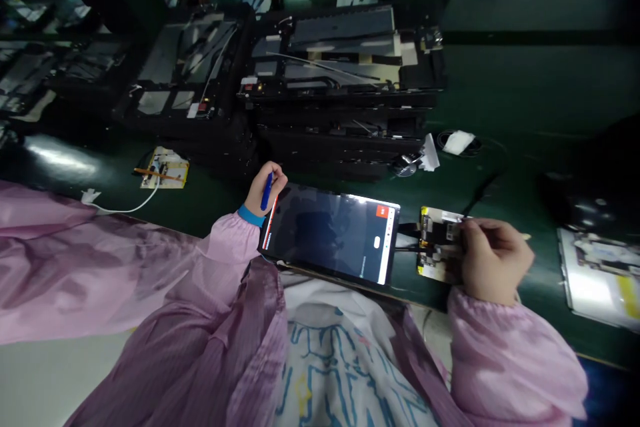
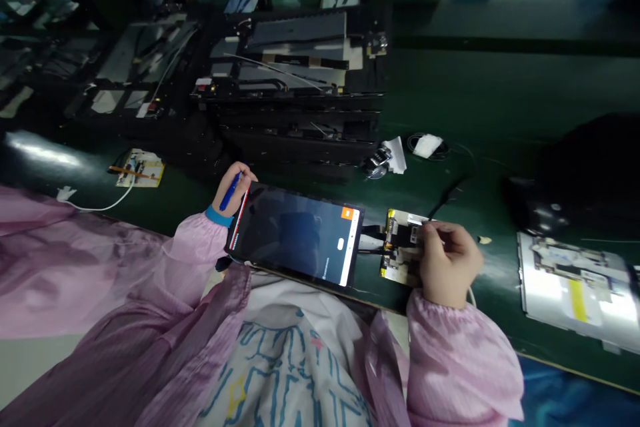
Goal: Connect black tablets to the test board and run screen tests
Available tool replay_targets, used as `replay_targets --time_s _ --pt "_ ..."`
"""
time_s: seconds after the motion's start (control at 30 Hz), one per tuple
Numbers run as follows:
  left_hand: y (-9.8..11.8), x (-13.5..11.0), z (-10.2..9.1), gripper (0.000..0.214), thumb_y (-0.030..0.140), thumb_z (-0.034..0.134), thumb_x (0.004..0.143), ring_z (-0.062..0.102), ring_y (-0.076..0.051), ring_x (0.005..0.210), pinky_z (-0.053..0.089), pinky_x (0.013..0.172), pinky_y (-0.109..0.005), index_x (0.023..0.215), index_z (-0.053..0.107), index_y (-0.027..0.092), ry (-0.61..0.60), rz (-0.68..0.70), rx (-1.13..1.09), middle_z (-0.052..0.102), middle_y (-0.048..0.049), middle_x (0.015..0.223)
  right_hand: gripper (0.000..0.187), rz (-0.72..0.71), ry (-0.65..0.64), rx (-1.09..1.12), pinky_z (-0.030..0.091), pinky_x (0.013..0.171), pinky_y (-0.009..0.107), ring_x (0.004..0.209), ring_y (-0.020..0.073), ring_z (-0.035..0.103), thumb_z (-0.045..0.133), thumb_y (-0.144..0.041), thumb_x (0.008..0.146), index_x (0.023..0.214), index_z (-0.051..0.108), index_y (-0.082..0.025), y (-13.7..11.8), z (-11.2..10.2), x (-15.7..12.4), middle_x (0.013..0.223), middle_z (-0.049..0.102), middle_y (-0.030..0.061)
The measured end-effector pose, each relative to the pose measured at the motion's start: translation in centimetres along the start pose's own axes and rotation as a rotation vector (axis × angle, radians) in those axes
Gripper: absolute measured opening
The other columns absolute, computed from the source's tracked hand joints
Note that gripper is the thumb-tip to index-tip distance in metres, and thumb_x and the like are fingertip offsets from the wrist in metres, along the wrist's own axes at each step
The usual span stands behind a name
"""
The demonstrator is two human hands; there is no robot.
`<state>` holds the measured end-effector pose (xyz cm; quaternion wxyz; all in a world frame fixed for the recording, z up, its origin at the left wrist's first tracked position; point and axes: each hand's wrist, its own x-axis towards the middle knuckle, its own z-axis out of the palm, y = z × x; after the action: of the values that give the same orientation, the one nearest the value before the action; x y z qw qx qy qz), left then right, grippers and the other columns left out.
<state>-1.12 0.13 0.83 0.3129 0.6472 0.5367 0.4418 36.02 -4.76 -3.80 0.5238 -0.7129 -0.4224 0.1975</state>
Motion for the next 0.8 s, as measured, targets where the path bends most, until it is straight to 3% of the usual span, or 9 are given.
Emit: replay_targets --time_s 0.4,0.5,0.6,0.7,0.8 --pt "-0.1 0.1 -0.1 0.042 0.061 0.050 0.082 0.051 -0.015 0.064 0.039 0.063 -0.031 0.079 0.046 0.020 -0.012 -0.026 -0.002 0.056 -0.0012 0.072 0.021 -0.056 -0.045 -0.041 0.046 0.068 0.035 0.068 0.0184 0.057 0.060 -0.038 0.068 0.071 0.060 -0.017 0.5 -0.3 0.2 0.069 0.060 0.0050" --pt "-0.2 0.2 -0.1 0.042 0.062 0.050 0.082 0.051 -0.015 0.065 0.040 0.063 -0.031 0.080 0.046 0.020 -0.013 -0.027 -0.018 0.056 -0.0010 0.072 0.028 -0.313 -0.088 -0.146 0.044 0.083 0.044 0.084 0.0239 0.059 0.060 -0.041 0.071 0.084 0.061 -0.017 -0.7 -0.9 -0.8 0.082 0.062 0.0078" --pt "-0.3 0.2 -0.1 0.042 0.062 0.052 0.081 0.052 -0.015 0.065 0.040 0.063 -0.031 0.080 0.046 0.020 -0.017 -0.034 -0.042 0.056 -0.0011 0.072 0.052 -0.677 -0.297 -0.287 0.033 0.099 0.056 0.108 0.0325 0.052 0.063 -0.047 0.071 0.113 0.054 -0.018 -2.8 -1.5 -3.0 0.110 0.058 0.0135" --pt "-0.4 0.4 -0.1 0.041 0.061 0.052 0.081 0.053 -0.015 0.065 0.041 0.064 -0.030 0.080 0.045 0.020 -0.023 -0.041 -0.056 0.058 -0.0014 0.073 0.070 -0.785 -0.506 -0.383 0.021 0.104 0.065 0.127 0.0401 0.037 0.062 -0.051 0.073 0.131 0.040 -0.020 -4.2 -1.1 -5.6 0.130 0.047 0.0170" --pt "-0.4 0.5 0.0 0.040 0.060 0.052 0.082 0.055 -0.015 0.067 0.043 0.066 -0.030 0.081 0.045 0.020 -0.015 -0.041 -0.044 0.059 -0.0020 0.074 0.075 -0.794 -0.560 -0.465 0.016 0.103 0.070 0.133 0.0433 0.028 0.062 -0.051 0.074 0.137 0.034 -0.020 -4.5 -0.4 -7.0 0.136 0.041 0.0180"
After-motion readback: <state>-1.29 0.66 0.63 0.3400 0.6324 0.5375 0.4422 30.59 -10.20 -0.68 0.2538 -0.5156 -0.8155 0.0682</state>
